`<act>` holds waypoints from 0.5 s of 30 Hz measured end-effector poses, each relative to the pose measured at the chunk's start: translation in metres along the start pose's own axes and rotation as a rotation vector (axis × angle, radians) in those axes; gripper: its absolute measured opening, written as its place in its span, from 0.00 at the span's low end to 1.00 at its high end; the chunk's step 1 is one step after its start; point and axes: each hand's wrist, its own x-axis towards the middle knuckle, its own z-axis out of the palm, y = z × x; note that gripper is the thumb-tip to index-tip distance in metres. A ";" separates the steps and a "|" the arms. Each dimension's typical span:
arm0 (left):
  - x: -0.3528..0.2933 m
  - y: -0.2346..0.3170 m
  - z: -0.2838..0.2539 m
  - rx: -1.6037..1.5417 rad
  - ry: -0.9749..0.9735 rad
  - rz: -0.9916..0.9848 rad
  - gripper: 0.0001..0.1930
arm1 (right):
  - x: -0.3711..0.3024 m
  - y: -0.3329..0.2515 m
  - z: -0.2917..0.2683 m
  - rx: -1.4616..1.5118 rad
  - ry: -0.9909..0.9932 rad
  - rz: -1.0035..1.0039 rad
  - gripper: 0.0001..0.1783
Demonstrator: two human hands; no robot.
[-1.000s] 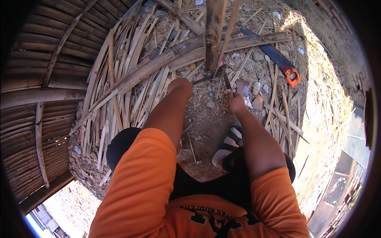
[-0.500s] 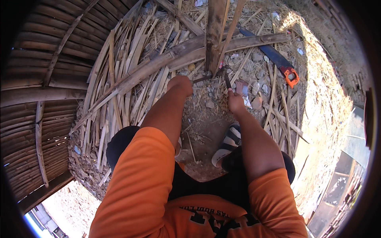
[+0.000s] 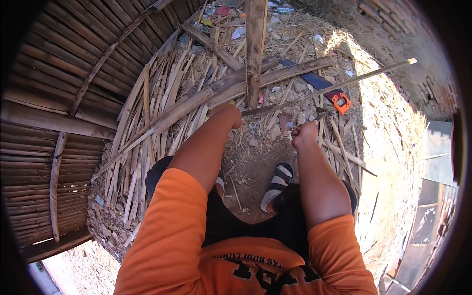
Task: The person uses a hammer to strike a knife held against a piece of wood to split or trim it while sitting on a dirt floor.
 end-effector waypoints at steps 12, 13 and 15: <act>-0.082 -0.063 -0.061 -0.137 0.069 -0.024 0.30 | -0.019 -0.005 -0.026 0.138 0.261 -0.013 0.32; -0.084 -0.073 -0.062 -0.200 0.093 -0.006 0.32 | -0.025 -0.005 -0.025 0.093 0.271 -0.043 0.33; -0.091 -0.087 -0.069 -0.301 0.173 0.000 0.35 | -0.032 -0.001 -0.017 0.026 0.293 -0.134 0.31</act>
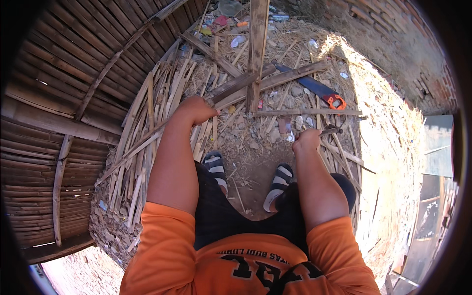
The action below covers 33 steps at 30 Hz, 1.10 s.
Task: The person uses a hammer to strike a knife held against a piece of wood to split or trim it while sitting on a dirt floor.
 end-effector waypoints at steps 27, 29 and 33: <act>-0.010 -0.041 -0.047 -0.584 0.400 -0.015 0.37 | -0.047 -0.010 0.268 -0.149 -0.562 -0.807 0.23; -0.013 -0.042 -0.048 -0.627 0.425 -0.007 0.36 | -0.049 -0.010 0.257 -0.144 -0.516 -0.822 0.23; -0.014 -0.048 -0.051 -0.696 0.453 -0.043 0.33 | -0.058 -0.025 0.234 -0.068 -0.466 -0.984 0.23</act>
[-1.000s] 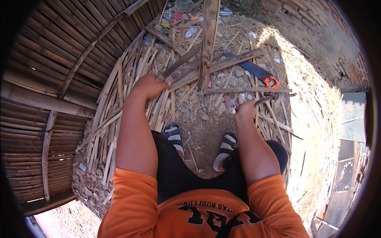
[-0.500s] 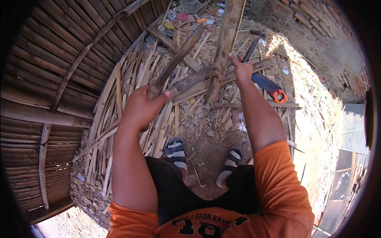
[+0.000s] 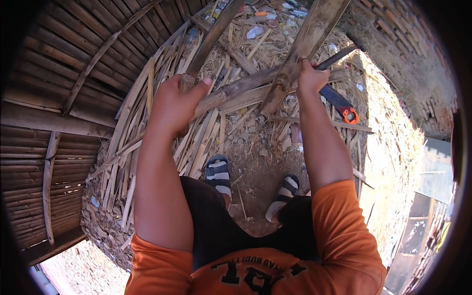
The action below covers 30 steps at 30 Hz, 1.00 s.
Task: The person uses a hammer to strike a knife held against a piece of wood to split or trim it while sitting on a dirt floor.
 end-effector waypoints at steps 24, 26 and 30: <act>-0.018 -0.001 -0.005 -0.117 0.022 0.191 0.31 | -0.075 -0.029 -0.024 -0.061 -0.075 -0.164 0.20; -0.023 0.009 -0.005 -0.152 -0.037 0.160 0.35 | -0.078 -0.004 -0.031 -0.060 -0.087 -0.136 0.21; -0.020 0.008 0.000 -0.135 0.048 0.224 0.29 | -0.088 -0.009 -0.028 0.011 -0.116 -0.085 0.21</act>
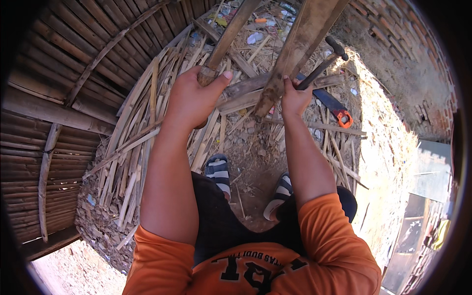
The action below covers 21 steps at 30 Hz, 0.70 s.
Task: The person uses a hammer to strike a knife held against a piece of wood to split or trim it while sitting on a dirt floor.
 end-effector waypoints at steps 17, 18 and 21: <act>-0.058 0.071 -0.016 -0.126 0.319 0.275 0.24 | -0.051 -0.050 -0.002 -0.135 0.003 0.112 0.16; -0.064 0.080 -0.020 -0.174 0.306 0.282 0.25 | -0.051 -0.049 -0.005 -0.124 0.013 0.103 0.16; -0.078 0.093 -0.036 -0.212 0.341 0.298 0.26 | -0.057 -0.046 0.000 -0.100 0.015 0.094 0.15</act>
